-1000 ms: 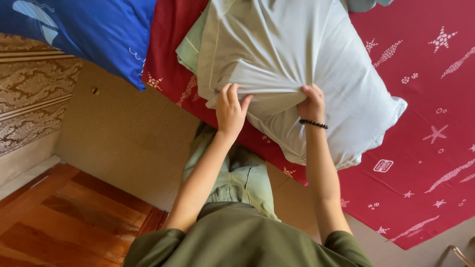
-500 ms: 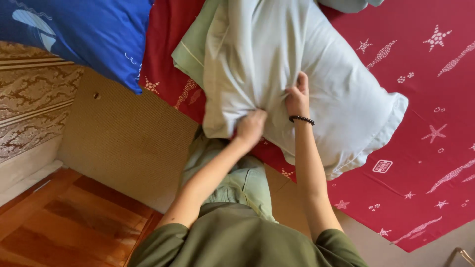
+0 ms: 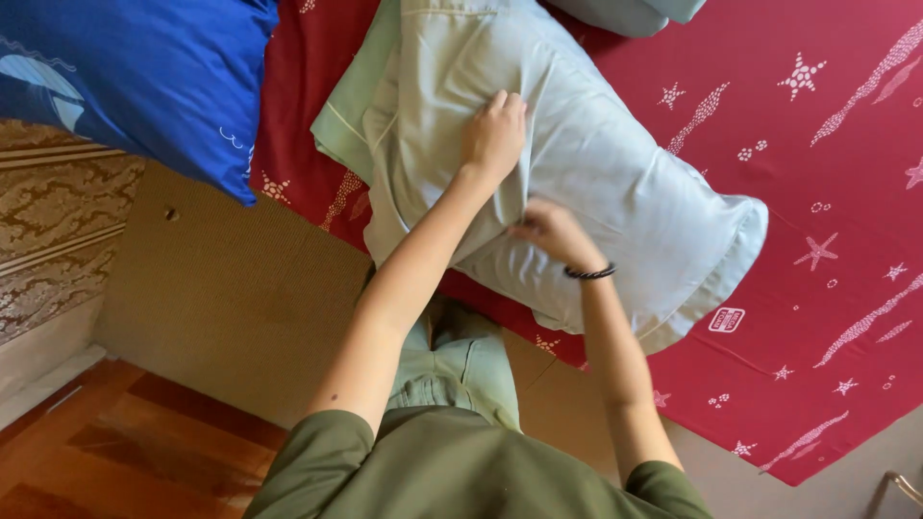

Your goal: The person inserts a blue pillow into a light-colored pillowcase on a bed. They align the pillow with the case opening, push it inside, and then adjust the fabric to cover the pillow completely.

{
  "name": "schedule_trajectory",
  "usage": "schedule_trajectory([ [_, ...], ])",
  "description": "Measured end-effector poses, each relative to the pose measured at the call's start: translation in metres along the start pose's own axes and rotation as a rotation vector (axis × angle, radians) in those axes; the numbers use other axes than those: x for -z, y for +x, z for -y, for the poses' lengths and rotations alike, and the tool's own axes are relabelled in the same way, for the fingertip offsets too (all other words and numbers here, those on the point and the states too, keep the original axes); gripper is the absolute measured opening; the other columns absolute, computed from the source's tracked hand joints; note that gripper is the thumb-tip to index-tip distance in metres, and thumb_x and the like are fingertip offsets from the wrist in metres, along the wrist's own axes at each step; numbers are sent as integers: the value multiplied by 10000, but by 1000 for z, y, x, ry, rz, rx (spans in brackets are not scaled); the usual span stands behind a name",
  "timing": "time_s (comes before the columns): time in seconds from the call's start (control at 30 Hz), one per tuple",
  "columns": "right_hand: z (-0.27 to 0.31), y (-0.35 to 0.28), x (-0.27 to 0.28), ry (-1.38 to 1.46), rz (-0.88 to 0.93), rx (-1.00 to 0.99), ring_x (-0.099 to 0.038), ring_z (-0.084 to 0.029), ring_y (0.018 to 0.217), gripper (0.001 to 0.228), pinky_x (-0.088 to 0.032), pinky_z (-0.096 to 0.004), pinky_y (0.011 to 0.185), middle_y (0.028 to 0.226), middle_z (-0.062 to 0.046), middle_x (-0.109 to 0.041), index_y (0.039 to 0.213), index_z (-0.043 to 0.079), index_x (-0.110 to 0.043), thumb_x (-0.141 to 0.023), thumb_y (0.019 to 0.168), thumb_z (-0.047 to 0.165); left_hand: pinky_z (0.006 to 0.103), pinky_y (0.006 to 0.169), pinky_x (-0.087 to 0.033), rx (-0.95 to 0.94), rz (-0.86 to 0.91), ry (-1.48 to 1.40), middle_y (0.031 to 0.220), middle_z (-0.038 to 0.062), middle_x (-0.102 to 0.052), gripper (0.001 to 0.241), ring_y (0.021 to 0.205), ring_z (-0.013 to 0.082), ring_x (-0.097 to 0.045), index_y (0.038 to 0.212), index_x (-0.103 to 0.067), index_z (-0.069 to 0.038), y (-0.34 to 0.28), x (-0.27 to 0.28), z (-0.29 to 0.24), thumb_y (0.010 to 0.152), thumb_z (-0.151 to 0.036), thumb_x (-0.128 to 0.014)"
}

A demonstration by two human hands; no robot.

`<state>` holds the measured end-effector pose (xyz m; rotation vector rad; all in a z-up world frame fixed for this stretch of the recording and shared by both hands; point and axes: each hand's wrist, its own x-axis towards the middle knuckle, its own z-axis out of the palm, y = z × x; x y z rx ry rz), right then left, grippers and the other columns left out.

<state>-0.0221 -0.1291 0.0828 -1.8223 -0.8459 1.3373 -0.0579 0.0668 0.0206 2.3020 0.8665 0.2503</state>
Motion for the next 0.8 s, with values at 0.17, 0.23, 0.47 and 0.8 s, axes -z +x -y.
schedule_trajectory([
  [0.17, 5, 41, 70, -295, -789, 70, -586, -211, 916, 257, -496, -339, 798, 1038, -115, -689, 1189, 66, -730, -754, 956, 173, 529, 651, -527, 11, 57, -56, 929, 101, -682, 197, 805, 378, -681, 904, -621, -105, -5, 48, -25, 1014, -259, -564],
  [0.23, -8, 49, 60, -764, -925, 301, -571, -283, 982, 351, -492, -380, 833, 1107, -145, -688, 1173, 32, -733, -813, 862, 174, 526, 652, -527, 13, 74, -44, 922, 87, -689, 204, 796, 370, -682, 890, -622, -108, -3, 54, -42, 1016, -262, -574],
  [0.47, -73, 21, 6, 741, -707, 69, -564, -112, 892, 91, -469, -255, 814, 965, 8, -648, 1028, 45, -672, -646, 941, 53, 441, 693, -572, -375, 135, -98, 929, 99, -664, 137, 804, 301, -715, 890, -614, -108, -31, 12, -89, 933, -237, -602],
  [0.8, -53, 29, 2, 421, -542, 31, -579, -128, 855, 138, -489, -293, 804, 919, -29, -619, 958, 18, -631, -691, 1037, 113, 488, 851, -515, -169, -165, 166, 1078, 77, -718, 238, 938, 344, -647, 1061, -736, -119, 24, 116, 34, 864, -249, -700],
])
